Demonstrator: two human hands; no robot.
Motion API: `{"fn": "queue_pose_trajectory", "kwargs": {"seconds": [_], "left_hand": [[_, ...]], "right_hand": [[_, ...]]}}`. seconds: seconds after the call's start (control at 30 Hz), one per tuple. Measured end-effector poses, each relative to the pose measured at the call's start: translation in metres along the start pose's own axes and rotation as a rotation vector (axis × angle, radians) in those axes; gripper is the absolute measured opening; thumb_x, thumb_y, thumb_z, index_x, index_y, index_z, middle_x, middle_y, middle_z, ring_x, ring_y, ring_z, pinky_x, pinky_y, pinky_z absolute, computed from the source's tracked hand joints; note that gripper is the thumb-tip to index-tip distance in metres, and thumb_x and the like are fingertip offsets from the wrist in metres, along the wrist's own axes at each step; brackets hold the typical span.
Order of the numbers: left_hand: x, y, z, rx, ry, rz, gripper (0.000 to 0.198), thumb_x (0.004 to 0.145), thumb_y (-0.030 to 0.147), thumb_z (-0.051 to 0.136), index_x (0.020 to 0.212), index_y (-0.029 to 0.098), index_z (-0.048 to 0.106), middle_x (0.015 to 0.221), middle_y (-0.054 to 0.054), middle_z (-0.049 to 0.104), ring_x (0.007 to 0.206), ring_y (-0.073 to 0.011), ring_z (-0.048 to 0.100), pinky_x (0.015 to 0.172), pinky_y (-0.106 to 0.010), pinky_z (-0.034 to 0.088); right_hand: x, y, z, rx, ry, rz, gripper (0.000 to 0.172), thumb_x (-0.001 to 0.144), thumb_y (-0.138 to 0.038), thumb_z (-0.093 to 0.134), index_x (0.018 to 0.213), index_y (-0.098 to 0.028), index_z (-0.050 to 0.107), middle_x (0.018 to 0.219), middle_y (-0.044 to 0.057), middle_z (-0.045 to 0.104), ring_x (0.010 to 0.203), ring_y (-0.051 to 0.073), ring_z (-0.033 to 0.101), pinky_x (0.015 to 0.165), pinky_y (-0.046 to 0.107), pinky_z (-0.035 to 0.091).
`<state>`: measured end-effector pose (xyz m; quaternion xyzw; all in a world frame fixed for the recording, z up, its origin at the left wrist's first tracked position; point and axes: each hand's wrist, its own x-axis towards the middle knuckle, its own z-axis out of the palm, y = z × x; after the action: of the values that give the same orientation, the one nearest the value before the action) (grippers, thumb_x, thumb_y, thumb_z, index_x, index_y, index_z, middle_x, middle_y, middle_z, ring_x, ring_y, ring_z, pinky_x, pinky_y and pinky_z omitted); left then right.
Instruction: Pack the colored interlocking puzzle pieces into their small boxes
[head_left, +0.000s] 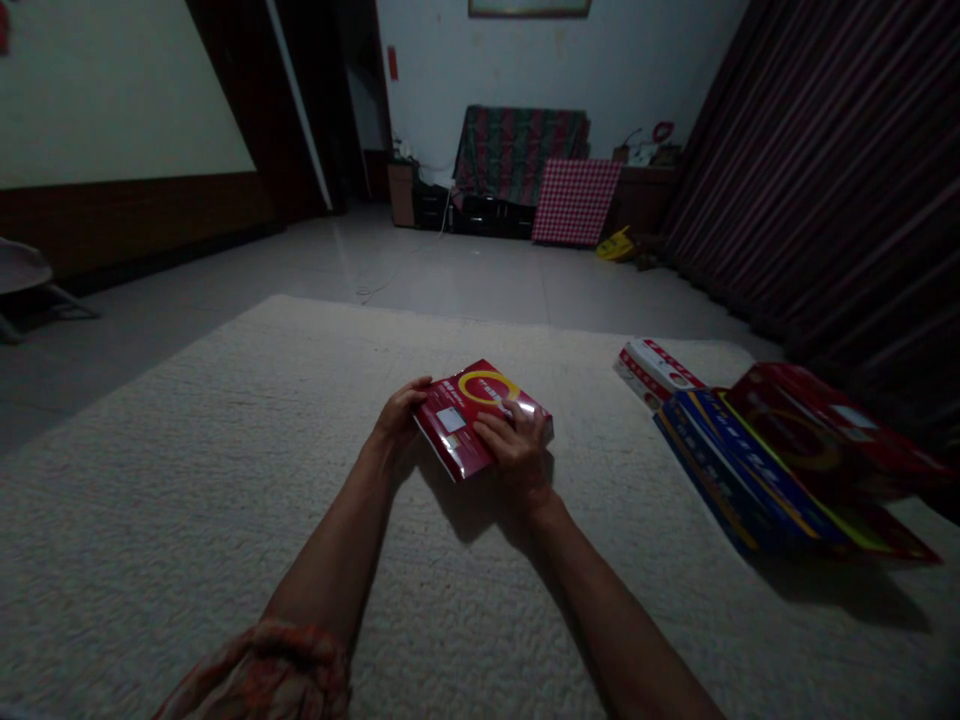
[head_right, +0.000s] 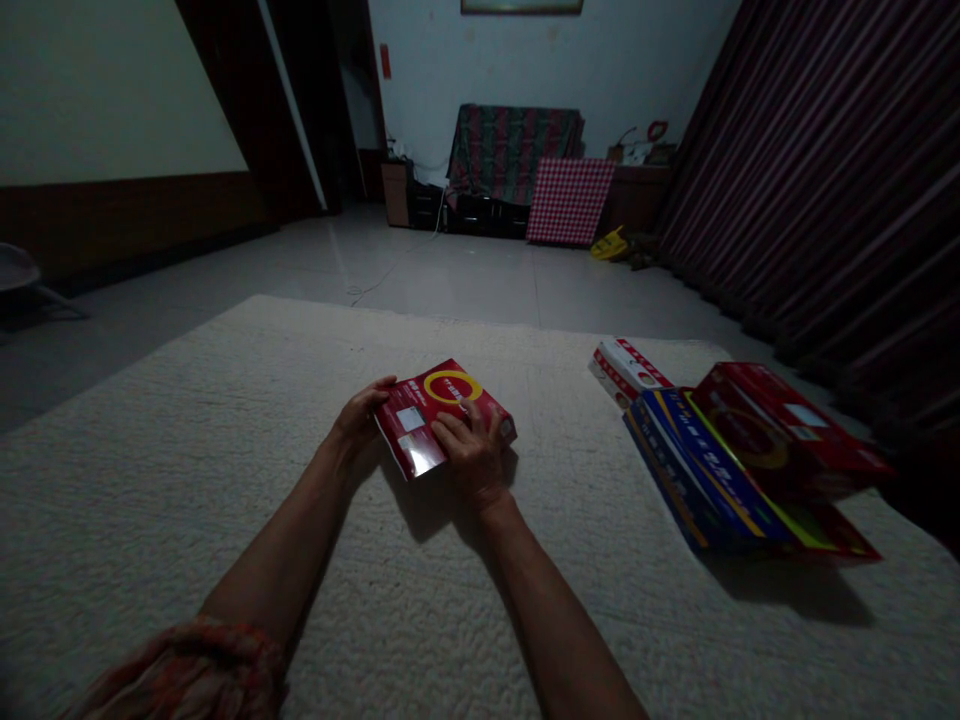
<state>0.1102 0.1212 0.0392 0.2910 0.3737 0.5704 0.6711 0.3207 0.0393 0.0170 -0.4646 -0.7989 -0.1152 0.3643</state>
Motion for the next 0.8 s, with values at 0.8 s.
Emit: {"fn": "queue_pose_trajectory", "kwargs": {"seconds": [0.8], "left_hand": [[-0.007,0.013,-0.038,0.044,0.333,0.157,0.058,0.062,-0.002,0.065,0.117,0.014,0.057,0.074,-0.003,0.070,0.055,-0.0114,0.063,0.058,-0.023,0.052]], "right_hand": [[0.020,-0.038,-0.015,0.078,-0.003,0.383,0.047,0.080,-0.037,0.063,0.122,-0.017,0.061,0.135,0.018,0.060,0.121,0.037,0.052,0.093,0.050,0.044]]}}
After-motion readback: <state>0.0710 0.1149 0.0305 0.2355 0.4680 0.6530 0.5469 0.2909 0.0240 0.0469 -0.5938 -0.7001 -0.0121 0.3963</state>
